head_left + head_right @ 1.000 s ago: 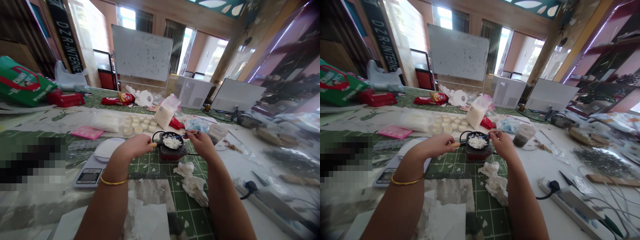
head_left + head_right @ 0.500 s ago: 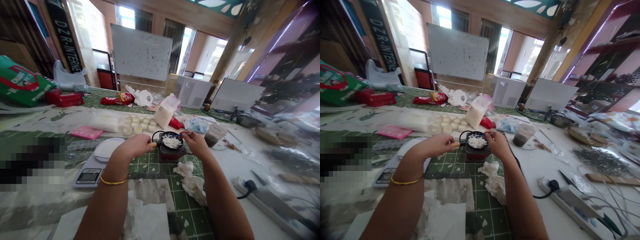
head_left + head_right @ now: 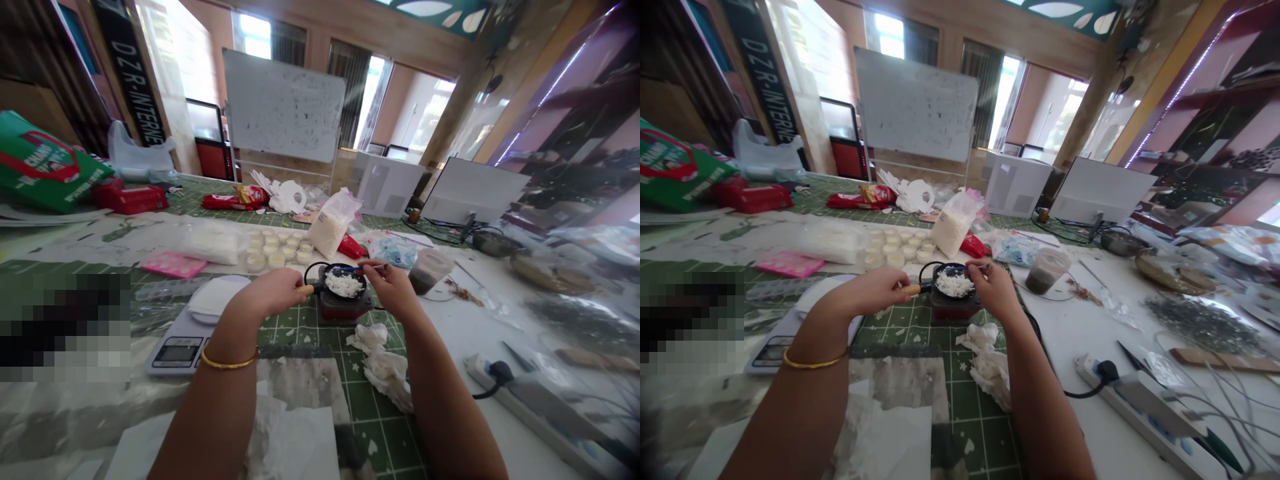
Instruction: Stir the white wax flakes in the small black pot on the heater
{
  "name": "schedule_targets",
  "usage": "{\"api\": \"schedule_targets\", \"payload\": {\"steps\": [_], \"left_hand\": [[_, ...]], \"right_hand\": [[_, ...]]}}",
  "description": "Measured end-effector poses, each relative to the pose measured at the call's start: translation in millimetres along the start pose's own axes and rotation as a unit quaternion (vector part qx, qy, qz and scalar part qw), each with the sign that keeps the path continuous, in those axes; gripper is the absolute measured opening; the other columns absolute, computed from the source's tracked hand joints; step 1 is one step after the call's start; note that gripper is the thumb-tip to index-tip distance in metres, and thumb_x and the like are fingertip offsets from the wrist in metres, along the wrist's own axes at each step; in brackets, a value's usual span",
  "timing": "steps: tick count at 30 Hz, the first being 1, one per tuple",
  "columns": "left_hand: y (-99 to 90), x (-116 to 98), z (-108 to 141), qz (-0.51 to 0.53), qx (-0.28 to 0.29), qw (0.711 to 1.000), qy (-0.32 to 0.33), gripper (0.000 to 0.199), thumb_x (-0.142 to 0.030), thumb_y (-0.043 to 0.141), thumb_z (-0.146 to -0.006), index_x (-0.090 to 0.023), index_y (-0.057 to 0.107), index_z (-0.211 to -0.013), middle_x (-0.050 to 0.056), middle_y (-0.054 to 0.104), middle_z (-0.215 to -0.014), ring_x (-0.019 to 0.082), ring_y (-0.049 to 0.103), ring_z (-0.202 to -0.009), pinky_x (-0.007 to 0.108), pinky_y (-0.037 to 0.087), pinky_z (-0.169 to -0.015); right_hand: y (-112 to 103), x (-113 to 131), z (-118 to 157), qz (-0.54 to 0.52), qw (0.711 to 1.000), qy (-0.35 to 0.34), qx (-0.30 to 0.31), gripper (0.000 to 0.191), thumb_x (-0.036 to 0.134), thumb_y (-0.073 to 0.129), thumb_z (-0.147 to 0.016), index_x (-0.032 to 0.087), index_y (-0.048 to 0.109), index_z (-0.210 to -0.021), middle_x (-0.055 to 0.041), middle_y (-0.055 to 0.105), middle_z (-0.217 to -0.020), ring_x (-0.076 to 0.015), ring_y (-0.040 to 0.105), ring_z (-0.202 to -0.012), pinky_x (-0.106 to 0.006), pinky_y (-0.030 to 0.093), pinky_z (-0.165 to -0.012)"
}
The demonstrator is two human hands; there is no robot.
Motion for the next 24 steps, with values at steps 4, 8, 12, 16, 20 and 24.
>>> {"api": "schedule_targets", "payload": {"steps": [4,8,12,16,20,24], "left_hand": [[-0.9,1,-1,-0.004,-0.007,1.000,0.002,0.026,-0.039,0.046,-0.071,-0.019,0.059,-0.080,0.004,0.064,-0.074,0.017,0.056,-0.061,0.025,0.032,-0.048],[-2.5,0,-2,-0.006,-0.021,1.000,0.011,0.024,-0.039,0.049,-0.070,-0.020,0.059,-0.079,0.004,0.064,-0.077,0.018,0.057,-0.066,0.024,0.033,-0.049],[-0.1,2,-2,0.004,-0.007,1.000,0.004,0.024,-0.039,0.049,-0.070,-0.019,0.059,-0.080,0.003,0.063,-0.074,0.016,0.057,-0.062,0.024,0.031,-0.046],[0.1,3,-1,0.009,-0.003,1.000,0.003,0.026,-0.041,0.052,-0.069,-0.019,0.058,-0.082,0.003,0.062,-0.074,0.016,0.056,-0.061,0.024,0.031,-0.046],[0.2,2,-2,0.000,-0.006,1.000,0.011,0.026,-0.041,0.053,-0.068,-0.019,0.059,-0.081,0.003,0.062,-0.075,0.017,0.056,-0.063,0.024,0.032,-0.047],[-0.1,2,-2,-0.002,-0.008,1.000,0.010,0.025,-0.039,0.051,-0.069,-0.019,0.059,-0.082,0.003,0.062,-0.076,0.016,0.056,-0.063,0.023,0.032,-0.047]], "right_hand": [[9,6,4,0.034,0.998,0.004,0.043,0.027,0.037,0.047,-0.081,0.020,0.063,-0.095,-0.0040,0.070,-0.087,-0.0194,0.063,-0.083,-0.032,0.045,-0.076],[3,15,10,0.004,0.999,0.002,0.038,0.027,0.037,0.047,-0.081,0.019,0.062,-0.094,-0.0042,0.070,-0.084,-0.0188,0.063,-0.083,-0.030,0.045,-0.076],[4,16,12,0.019,0.997,0.014,0.068,0.024,0.035,0.047,-0.081,0.020,0.063,-0.090,-0.0040,0.071,-0.083,-0.0192,0.063,-0.082,-0.030,0.045,-0.074],[-14,11,10,0.067,0.997,0.034,0.024,0.023,0.034,0.048,-0.079,0.019,0.063,-0.088,-0.0044,0.071,-0.080,-0.0208,0.063,-0.081,-0.033,0.044,-0.076],[-15,10,13,0.020,0.998,0.031,0.056,0.025,0.036,0.049,-0.079,0.018,0.062,-0.089,-0.0042,0.070,-0.078,-0.0201,0.063,-0.079,-0.032,0.044,-0.075],[-12,6,13,0.033,0.996,0.035,0.072,0.024,0.036,0.049,-0.079,0.018,0.062,-0.088,-0.0042,0.070,-0.078,-0.0205,0.063,-0.080,-0.032,0.044,-0.073]]}}
Point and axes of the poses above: each hand's wrist, its own z-axis away from the middle knuckle, its own y-axis out of the palm, x = y × z, the point moved 10 cm from there along -z, towards the middle knuckle
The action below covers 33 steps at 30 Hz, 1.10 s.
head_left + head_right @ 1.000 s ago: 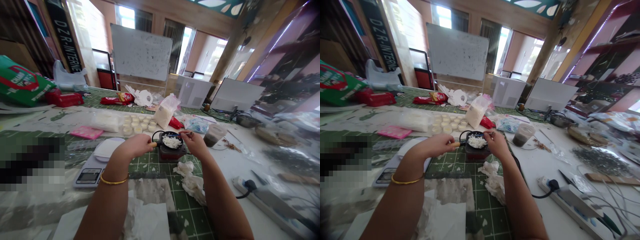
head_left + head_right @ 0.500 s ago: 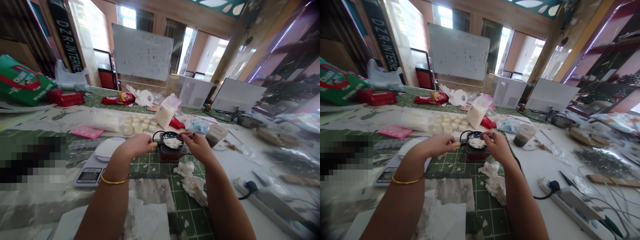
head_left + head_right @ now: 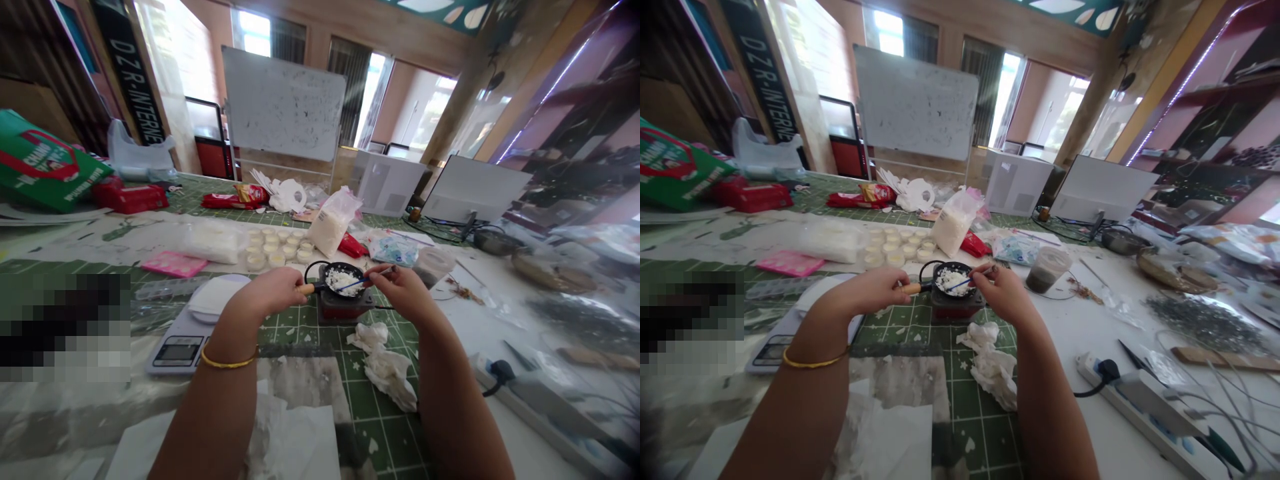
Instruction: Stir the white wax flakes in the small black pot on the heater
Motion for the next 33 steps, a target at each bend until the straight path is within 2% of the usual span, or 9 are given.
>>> {"api": "schedule_targets", "payload": {"steps": [4,9,13,17,20,23,26,30,33], "left_hand": [[-1.4,-1,2,-0.008,-0.001,1.000,0.001,0.024,-0.038,0.050,-0.069,-0.019,0.059,-0.081,0.004,0.062,-0.077,0.016,0.056,-0.065,0.024,0.032,-0.048],[0.1,-1,2,0.003,0.006,1.000,-0.003,0.025,-0.039,0.049,-0.070,-0.019,0.060,-0.081,0.003,0.062,-0.074,0.016,0.055,-0.060,0.024,0.031,-0.047],[-0.2,-1,2,0.005,0.001,1.000,0.000,0.024,-0.038,0.050,-0.070,-0.019,0.060,-0.080,0.003,0.062,-0.074,0.015,0.055,-0.061,0.023,0.030,-0.046],[-0.2,-1,2,0.008,0.003,1.000,-0.004,0.022,-0.037,0.050,-0.070,-0.019,0.058,-0.079,0.003,0.061,-0.072,0.014,0.054,-0.059,0.023,0.029,-0.046],[-0.8,-2,2,0.009,0.002,1.000,-0.001,0.022,-0.037,0.049,-0.070,-0.019,0.058,-0.078,0.002,0.061,-0.072,0.014,0.054,-0.058,0.023,0.029,-0.045],[0.3,-2,2,0.008,0.008,1.000,-0.002,0.022,-0.037,0.049,-0.070,-0.019,0.059,-0.078,0.003,0.061,-0.070,0.014,0.054,-0.057,0.023,0.030,-0.046],[0.9,-1,1,0.014,0.009,1.000,-0.003,0.023,-0.037,0.050,-0.069,-0.019,0.059,-0.079,0.003,0.062,-0.071,0.014,0.054,-0.059,0.023,0.030,-0.046],[0.0,-2,0,0.010,0.000,1.000,0.002,0.023,-0.038,0.050,-0.068,-0.019,0.059,-0.079,0.003,0.062,-0.074,0.015,0.055,-0.061,0.024,0.031,-0.047],[0.9,0,0,0.011,0.000,1.000,-0.001,0.024,-0.038,0.049,-0.069,-0.020,0.059,-0.080,0.003,0.062,-0.075,0.016,0.055,-0.061,0.025,0.032,-0.048]], "right_hand": [[-17,-1,-3,0.031,0.997,-0.001,-0.076,0.026,0.036,0.049,-0.078,0.017,0.062,-0.089,-0.0053,0.070,-0.077,-0.0201,0.063,-0.075,-0.031,0.043,-0.071],[-32,-1,-2,0.099,0.988,-0.007,-0.119,0.027,0.036,0.047,-0.079,0.018,0.064,-0.088,-0.0063,0.070,-0.077,-0.0209,0.062,-0.074,-0.032,0.043,-0.069],[-27,2,2,0.165,0.982,-0.002,-0.090,0.023,0.032,0.047,-0.078,0.020,0.066,-0.079,-0.0051,0.070,-0.074,-0.0210,0.062,-0.072,-0.031,0.042,-0.067],[-17,13,7,0.136,0.989,-0.018,-0.050,0.024,0.034,0.046,-0.079,0.022,0.065,-0.083,-0.0023,0.070,-0.078,-0.0195,0.062,-0.076,-0.029,0.042,-0.068],[-23,19,9,0.150,0.985,-0.027,-0.077,0.025,0.034,0.045,-0.080,0.021,0.065,-0.085,-0.0029,0.070,-0.078,-0.0198,0.062,-0.076,-0.029,0.042,-0.068],[-30,22,11,0.205,0.973,-0.026,-0.103,0.024,0.032,0.045,-0.079,0.020,0.066,-0.077,-0.0042,0.068,-0.071,-0.0197,0.060,-0.067,-0.030,0.041,-0.066],[-21,24,13,0.212,0.974,-0.033,-0.068,0.025,0.031,0.044,-0.079,0.021,0.066,-0.072,-0.0026,0.067,-0.070,-0.0186,0.060,-0.066,-0.029,0.040,-0.066],[-2,31,13,0.170,0.984,-0.057,-0.021,0.026,0.035,0.043,-0.082,0.023,0.066,-0.081,-0.0007,0.069,-0.075,-0.0182,0.061,-0.070,-0.028,0.041,-0.066],[-6,34,14,0.167,0.982,-0.063,-0.055,0.025,0.035,0.044,-0.082,0.022,0.065,-0.088,-0.0023,0.070,-0.078,-0.0199,0.061,-0.075,-0.030,0.041,-0.067]]}}
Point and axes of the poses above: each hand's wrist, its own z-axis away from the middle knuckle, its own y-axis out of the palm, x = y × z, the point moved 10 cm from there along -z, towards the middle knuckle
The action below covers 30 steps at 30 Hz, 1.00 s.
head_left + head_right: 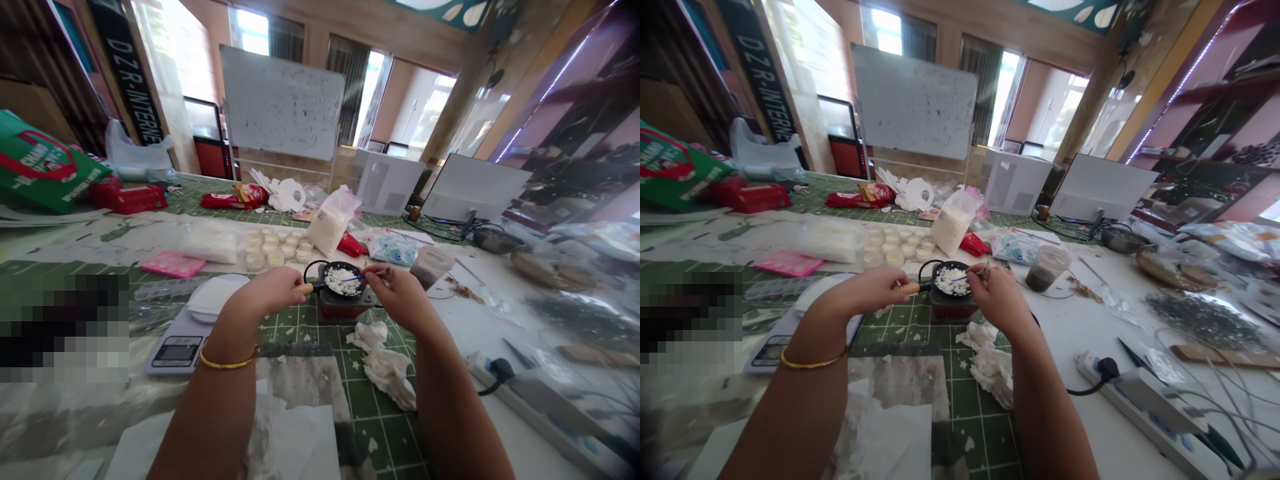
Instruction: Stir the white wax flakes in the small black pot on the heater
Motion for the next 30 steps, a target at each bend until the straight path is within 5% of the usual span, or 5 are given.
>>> {"api": "schedule_targets", "payload": {"steps": [3,8,17,22,30], "left_hand": [[1.1,0,-1,-0.006,0.002,1.000,0.002,0.023,-0.038,0.049,-0.069,-0.020,0.059,-0.078,0.003,0.062,-0.074,0.016,0.055,-0.062,0.025,0.032,-0.048],[-0.9,-2,0,-0.012,-0.002,1.000,0.007,0.023,-0.038,0.050,-0.069,-0.019,0.058,-0.080,0.004,0.062,-0.077,0.016,0.055,-0.065,0.025,0.033,-0.050],[-1.2,-4,3,-0.006,0.009,1.000,-0.002,0.022,-0.036,0.048,-0.070,-0.018,0.058,-0.079,0.003,0.061,-0.074,0.015,0.054,-0.061,0.024,0.032,-0.048],[0.1,-1,2,-0.003,0.006,1.000,-0.003,0.024,-0.038,0.049,-0.070,-0.019,0.059,-0.080,0.003,0.061,-0.074,0.015,0.054,-0.060,0.024,0.032,-0.047],[0.7,0,0,-0.008,0.005,1.000,-0.009,0.025,-0.039,0.050,-0.069,-0.019,0.060,-0.082,0.003,0.062,-0.076,0.015,0.054,-0.062,0.024,0.032,-0.048]], "right_hand": [[-5,-3,2,-0.016,1.000,0.019,-0.013,0.024,0.035,0.045,-0.081,0.022,0.064,-0.088,-0.0022,0.070,-0.079,-0.0197,0.061,-0.075,-0.029,0.041,-0.065],[12,1,3,-0.057,0.997,0.007,0.056,0.026,0.036,0.043,-0.082,0.022,0.064,-0.087,-0.0015,0.069,-0.077,-0.0176,0.061,-0.070,-0.027,0.042,-0.063],[-4,-32,-10,-0.019,0.996,0.065,-0.052,0.027,0.037,0.045,-0.080,0.021,0.064,-0.089,-0.0042,0.070,-0.080,-0.0209,0.062,-0.075,-0.032,0.042,-0.068],[21,-22,-10,-0.097,0.994,0.040,0.042,0.025,0.036,0.046,-0.081,0.021,0.063,-0.092,-0.0035,0.070,-0.085,-0.0193,0.062,-0.082,-0.031,0.043,-0.074],[18,-8,-1,-0.127,0.989,0.033,0.068,0.025,0.037,0.045,-0.082,0.023,0.062,-0.092,-0.0007,0.070,-0.084,-0.0175,0.062,-0.080,-0.028,0.043,-0.068]]}}
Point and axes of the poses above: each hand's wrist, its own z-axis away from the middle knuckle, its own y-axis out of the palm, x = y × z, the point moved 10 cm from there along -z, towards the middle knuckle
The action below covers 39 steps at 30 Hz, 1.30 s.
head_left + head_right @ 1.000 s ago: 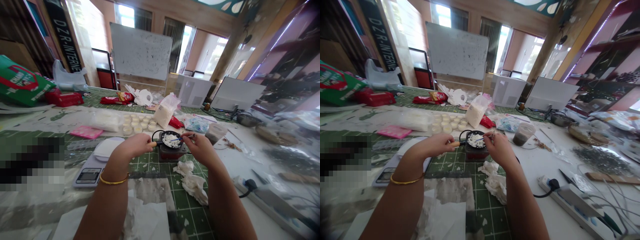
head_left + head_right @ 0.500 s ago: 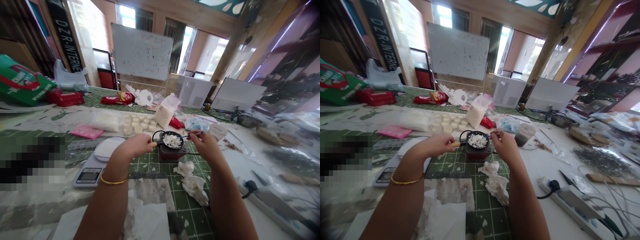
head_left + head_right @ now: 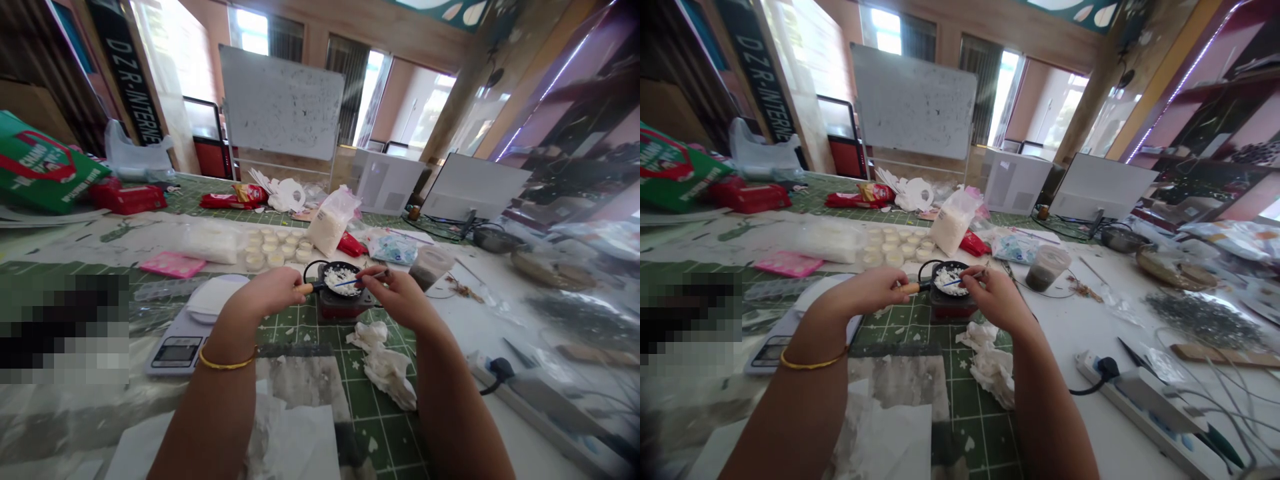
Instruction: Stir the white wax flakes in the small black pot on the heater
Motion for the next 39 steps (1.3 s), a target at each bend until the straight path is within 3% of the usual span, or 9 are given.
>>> {"api": "schedule_targets", "payload": {"steps": [2,9,13,22,28,33,39], "left_hand": [[-1.5,0,1,-0.003,-0.004,1.000,0.000,0.026,-0.039,0.051,-0.069,-0.019,0.060,-0.082,0.003,0.062,-0.077,0.016,0.055,-0.063,0.024,0.032,-0.049],[-2.8,-1,3,-0.003,-0.010,1.000,0.005,0.029,-0.043,0.049,-0.071,-0.018,0.061,-0.079,0.003,0.062,-0.074,0.015,0.054,-0.061,0.024,0.032,-0.049],[-2.4,-2,4,0.005,-0.004,1.000,0.001,0.034,-0.047,0.045,-0.073,-0.017,0.061,-0.075,0.004,0.062,-0.070,0.016,0.054,-0.059,0.025,0.032,-0.049],[-3.6,0,3,0.000,-0.006,1.000,-0.005,0.029,-0.043,0.050,-0.069,-0.019,0.060,-0.081,0.003,0.062,-0.076,0.016,0.055,-0.062,0.024,0.032,-0.049],[-1.8,2,1,0.001,-0.006,1.000,-0.001,0.027,-0.040,0.051,-0.069,-0.019,0.060,-0.082,0.003,0.062,-0.076,0.016,0.055,-0.063,0.024,0.032,-0.048],[-2.2,2,2,0.002,-0.006,1.000,-0.003,0.026,-0.040,0.051,-0.069,-0.019,0.059,-0.082,0.003,0.061,-0.077,0.015,0.055,-0.062,0.023,0.031,-0.047],[-1.6,1,3,0.011,-0.001,1.000,-0.006,0.026,-0.039,0.050,-0.069,-0.019,0.059,-0.083,0.003,0.062,-0.076,0.014,0.054,-0.059,0.024,0.031,-0.047]], "right_hand": [[1,-4,-3,0.015,1.000,0.011,-0.004,0.024,0.036,0.045,-0.081,0.022,0.063,-0.091,-0.0012,0.070,-0.083,-0.0177,0.062,-0.078,-0.028,0.043,-0.068],[-33,-23,-7,0.084,0.988,0.043,-0.121,0.027,0.037,0.045,-0.080,0.020,0.064,-0.090,-0.0038,0.070,-0.079,-0.0194,0.061,-0.072,-0.030,0.042,-0.066],[-26,-22,-7,0.125,0.988,0.040,-0.084,0.026,0.035,0.044,-0.080,0.020,0.066,-0.085,-0.0046,0.069,-0.079,-0.0215,0.061,-0.077,-0.032,0.041,-0.069],[-4,-6,-1,-0.004,1.000,0.011,0.004,0.025,0.038,0.045,-0.082,0.022,0.062,-0.090,-0.0017,0.070,-0.082,-0.0183,0.062,-0.080,-0.029,0.043,-0.071],[-23,-15,-2,0.036,0.996,0.031,-0.074,0.024,0.035,0.046,-0.080,0.020,0.063,-0.089,-0.0030,0.070,-0.080,-0.0194,0.062,-0.080,-0.032,0.042,-0.074],[-9,-11,-1,0.006,1.000,0.026,-0.008,0.024,0.035,0.046,-0.081,0.020,0.063,-0.088,-0.0026,0.070,-0.081,-0.0186,0.062,-0.078,-0.030,0.042,-0.071],[-22,-11,-1,0.023,0.997,0.025,-0.063,0.023,0.034,0.047,-0.080,0.019,0.063,-0.088,-0.0026,0.070,-0.079,-0.0191,0.062,-0.081,-0.031,0.042,-0.075]]}}
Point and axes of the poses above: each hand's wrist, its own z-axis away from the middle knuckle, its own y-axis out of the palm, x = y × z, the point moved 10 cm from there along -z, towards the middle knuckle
